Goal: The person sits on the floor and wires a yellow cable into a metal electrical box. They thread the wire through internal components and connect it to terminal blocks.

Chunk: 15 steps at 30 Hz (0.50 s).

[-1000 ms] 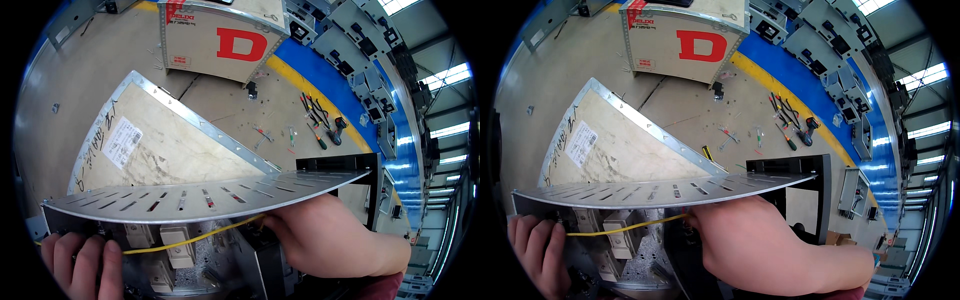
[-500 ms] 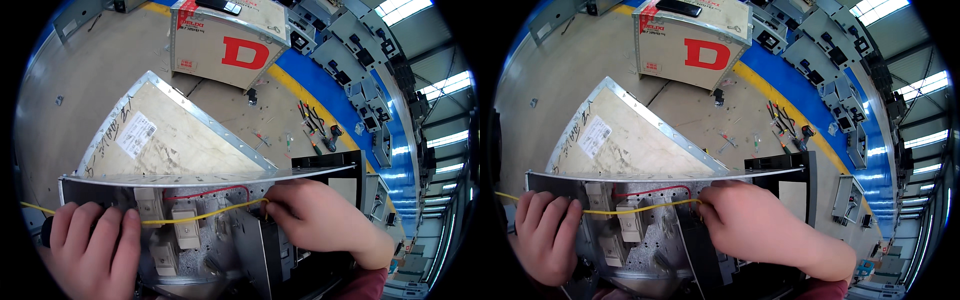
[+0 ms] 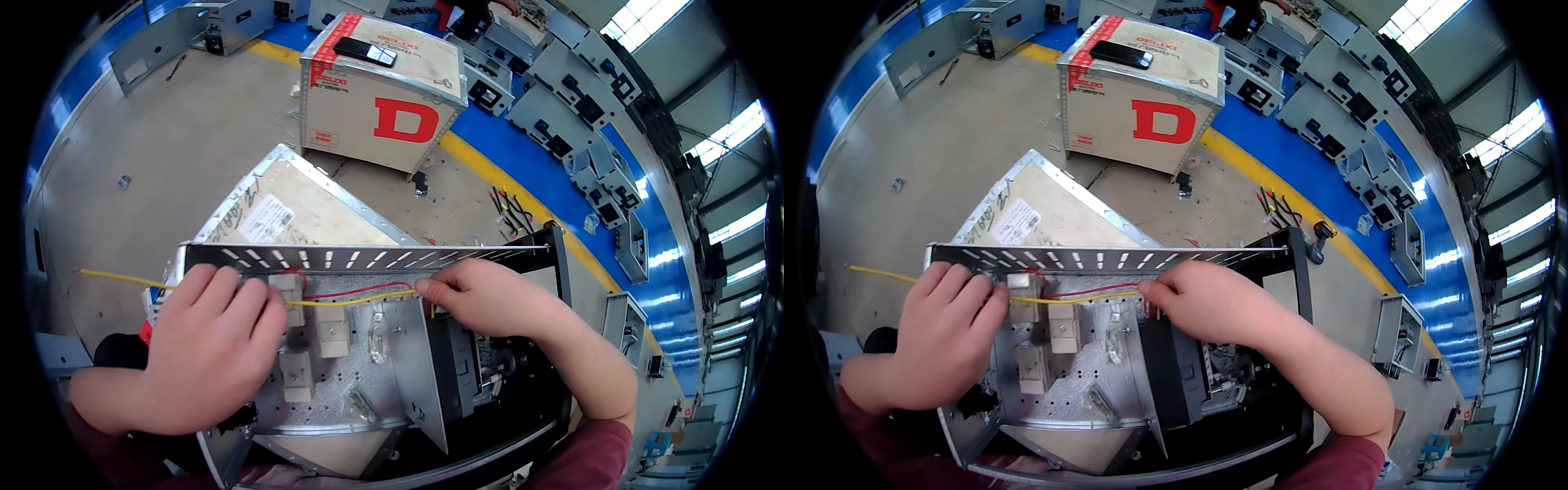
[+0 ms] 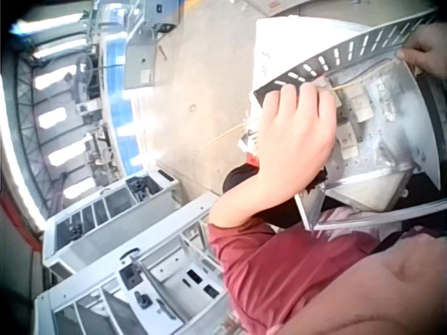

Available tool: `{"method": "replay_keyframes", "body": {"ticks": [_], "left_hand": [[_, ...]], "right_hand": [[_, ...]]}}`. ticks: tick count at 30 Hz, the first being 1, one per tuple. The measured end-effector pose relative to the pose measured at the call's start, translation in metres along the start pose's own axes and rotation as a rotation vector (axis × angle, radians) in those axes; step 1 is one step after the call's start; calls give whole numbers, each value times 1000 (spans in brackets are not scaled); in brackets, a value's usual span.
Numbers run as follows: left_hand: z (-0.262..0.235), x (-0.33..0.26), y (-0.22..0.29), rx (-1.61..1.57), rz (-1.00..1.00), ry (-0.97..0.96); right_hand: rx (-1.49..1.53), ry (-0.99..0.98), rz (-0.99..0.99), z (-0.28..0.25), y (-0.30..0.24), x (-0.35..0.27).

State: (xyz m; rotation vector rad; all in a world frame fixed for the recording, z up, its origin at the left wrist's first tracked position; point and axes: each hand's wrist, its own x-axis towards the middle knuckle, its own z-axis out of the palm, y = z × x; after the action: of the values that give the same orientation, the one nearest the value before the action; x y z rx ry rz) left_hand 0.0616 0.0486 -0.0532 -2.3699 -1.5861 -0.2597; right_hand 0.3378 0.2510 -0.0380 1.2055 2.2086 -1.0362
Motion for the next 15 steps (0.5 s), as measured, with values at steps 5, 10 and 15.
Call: {"method": "replay_keyframes", "body": {"ticks": [5,10,15], "left_hand": [[-5,-2,-1,28,66,-39],[-10,-4,-1,44,197,-131],[-10,-2,3,74,256,-132]], "right_hand": [[-60,7,16,8,1,8],[-89,35,-53,11,2,10],[-127,21,-30,9,0,9]]}}
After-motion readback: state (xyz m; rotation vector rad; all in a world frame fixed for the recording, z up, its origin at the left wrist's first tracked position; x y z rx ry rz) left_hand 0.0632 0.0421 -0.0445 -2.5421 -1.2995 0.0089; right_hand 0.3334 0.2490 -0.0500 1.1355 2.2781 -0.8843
